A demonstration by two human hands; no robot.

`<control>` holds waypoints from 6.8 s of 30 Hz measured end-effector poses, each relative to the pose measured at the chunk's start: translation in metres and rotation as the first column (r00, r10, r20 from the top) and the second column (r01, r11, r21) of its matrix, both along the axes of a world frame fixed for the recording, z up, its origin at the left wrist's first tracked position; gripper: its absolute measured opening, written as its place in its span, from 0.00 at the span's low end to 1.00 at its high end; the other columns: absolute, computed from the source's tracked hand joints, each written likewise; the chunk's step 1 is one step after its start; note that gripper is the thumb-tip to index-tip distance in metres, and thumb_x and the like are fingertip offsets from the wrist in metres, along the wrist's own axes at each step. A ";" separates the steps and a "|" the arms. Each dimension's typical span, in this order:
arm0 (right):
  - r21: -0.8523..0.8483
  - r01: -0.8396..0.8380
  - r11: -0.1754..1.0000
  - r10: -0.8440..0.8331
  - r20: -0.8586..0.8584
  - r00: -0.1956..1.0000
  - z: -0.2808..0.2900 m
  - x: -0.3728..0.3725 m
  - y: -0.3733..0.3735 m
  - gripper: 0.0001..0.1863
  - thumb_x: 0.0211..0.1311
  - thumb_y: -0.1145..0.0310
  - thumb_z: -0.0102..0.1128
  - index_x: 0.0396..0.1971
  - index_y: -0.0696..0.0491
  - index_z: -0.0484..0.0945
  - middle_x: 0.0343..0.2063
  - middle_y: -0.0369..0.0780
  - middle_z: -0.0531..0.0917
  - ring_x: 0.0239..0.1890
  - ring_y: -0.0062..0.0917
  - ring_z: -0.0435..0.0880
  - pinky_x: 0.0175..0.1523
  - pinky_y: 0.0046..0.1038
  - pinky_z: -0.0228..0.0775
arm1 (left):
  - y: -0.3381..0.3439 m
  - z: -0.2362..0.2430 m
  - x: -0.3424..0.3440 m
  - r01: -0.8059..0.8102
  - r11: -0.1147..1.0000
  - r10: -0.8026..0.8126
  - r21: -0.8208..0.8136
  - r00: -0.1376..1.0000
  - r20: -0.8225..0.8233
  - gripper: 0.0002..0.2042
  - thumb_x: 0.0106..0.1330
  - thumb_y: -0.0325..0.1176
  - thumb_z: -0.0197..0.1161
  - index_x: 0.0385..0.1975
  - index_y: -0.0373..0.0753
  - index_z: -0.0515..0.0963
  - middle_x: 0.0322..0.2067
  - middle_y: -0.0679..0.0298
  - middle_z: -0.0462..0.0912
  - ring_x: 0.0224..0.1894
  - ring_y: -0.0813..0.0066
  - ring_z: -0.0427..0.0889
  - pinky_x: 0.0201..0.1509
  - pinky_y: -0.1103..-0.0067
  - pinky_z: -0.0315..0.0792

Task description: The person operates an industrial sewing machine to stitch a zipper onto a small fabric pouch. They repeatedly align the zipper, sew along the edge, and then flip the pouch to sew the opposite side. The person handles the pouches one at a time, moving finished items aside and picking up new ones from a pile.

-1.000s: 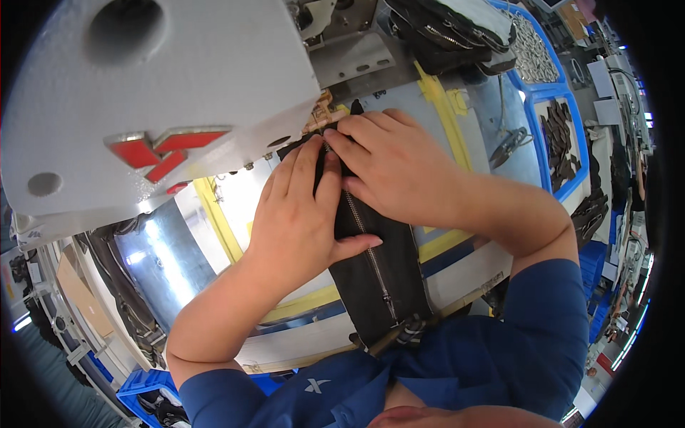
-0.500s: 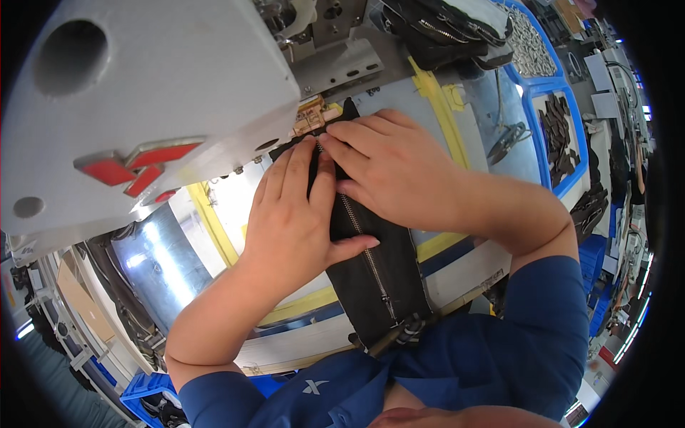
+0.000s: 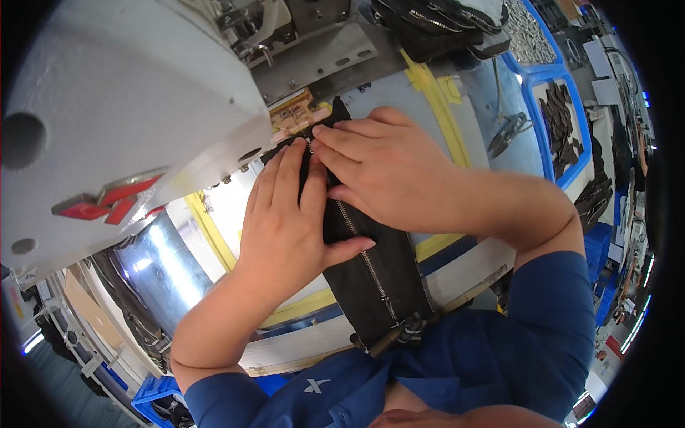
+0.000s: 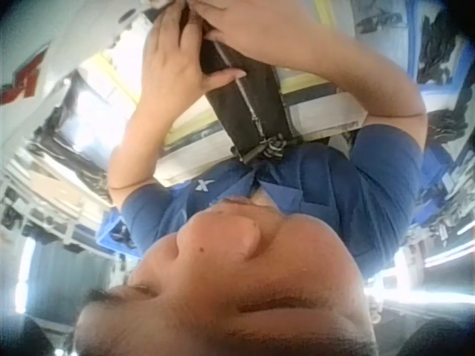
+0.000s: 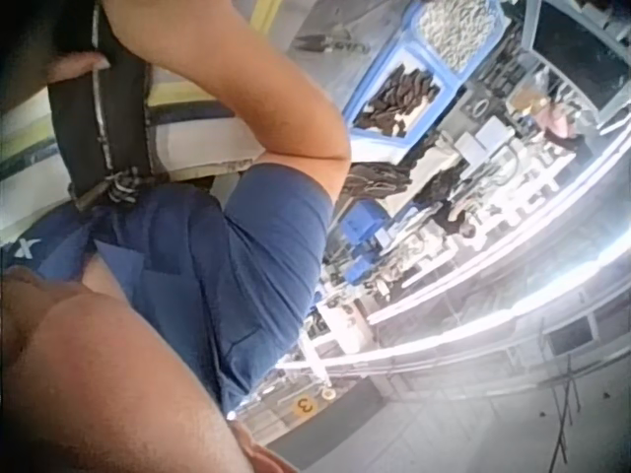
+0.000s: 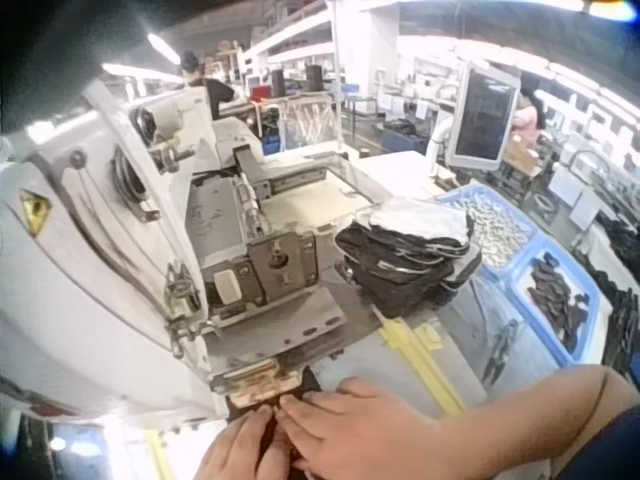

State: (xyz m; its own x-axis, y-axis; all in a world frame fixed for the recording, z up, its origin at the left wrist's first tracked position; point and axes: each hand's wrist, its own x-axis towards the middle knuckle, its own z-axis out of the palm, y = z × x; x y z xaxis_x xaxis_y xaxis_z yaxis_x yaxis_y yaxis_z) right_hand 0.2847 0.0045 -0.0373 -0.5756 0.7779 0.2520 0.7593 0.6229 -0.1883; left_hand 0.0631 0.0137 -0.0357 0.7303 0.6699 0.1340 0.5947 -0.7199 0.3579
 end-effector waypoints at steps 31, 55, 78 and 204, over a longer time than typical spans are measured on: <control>-0.223 0.880 0.420 -0.845 0.258 0.469 0.061 0.302 -0.035 0.14 0.59 0.60 0.73 0.34 0.57 0.88 0.31 0.45 0.90 0.37 0.35 0.90 0.45 0.36 0.80 | -0.008 -0.003 -0.001 0.025 0.998 -0.023 0.063 0.999 -0.037 0.52 0.52 0.53 0.81 0.73 0.29 0.66 0.73 0.41 0.67 0.73 0.39 0.67 0.77 0.54 0.61; -0.072 0.037 0.997 -0.058 -0.318 0.946 0.029 0.010 0.044 0.04 0.65 0.69 0.68 0.35 0.52 0.84 0.31 0.40 0.87 0.32 0.39 0.88 0.39 0.39 0.80 | -0.016 -0.004 -0.011 0.245 0.968 -0.246 0.059 0.969 0.016 0.35 0.65 0.53 0.71 0.65 0.33 0.78 0.69 0.48 0.76 0.73 0.50 0.73 0.79 0.58 0.65; -0.035 -0.147 0.989 0.140 -0.153 0.978 0.001 0.008 0.035 0.09 0.63 0.67 0.70 0.41 0.52 0.88 0.51 0.37 0.89 0.53 0.34 0.87 0.60 0.38 0.78 | -0.012 -0.003 -0.006 0.259 0.961 -0.267 0.094 0.961 0.079 0.33 0.59 0.50 0.73 0.59 0.31 0.81 0.60 0.48 0.81 0.66 0.50 0.79 0.73 0.59 0.72; -0.055 0.159 0.986 -0.164 -0.102 0.981 0.050 0.078 0.019 0.13 0.67 0.61 0.66 0.46 0.48 0.90 0.46 0.37 0.90 0.47 0.34 0.90 0.52 0.37 0.83 | 0.001 -0.005 -0.018 0.038 0.990 -0.028 0.132 0.996 -0.083 0.43 0.63 0.61 0.71 0.67 0.27 0.73 0.70 0.44 0.74 0.71 0.45 0.72 0.73 0.55 0.64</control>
State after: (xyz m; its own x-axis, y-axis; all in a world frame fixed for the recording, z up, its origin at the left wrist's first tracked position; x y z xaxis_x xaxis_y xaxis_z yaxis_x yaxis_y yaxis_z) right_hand 0.3626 0.0232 0.0131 -0.4131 0.8708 0.2666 0.8235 0.4822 -0.2990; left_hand 0.0450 0.0143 -0.0408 0.7638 0.6253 0.1601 0.5930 -0.7777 0.2086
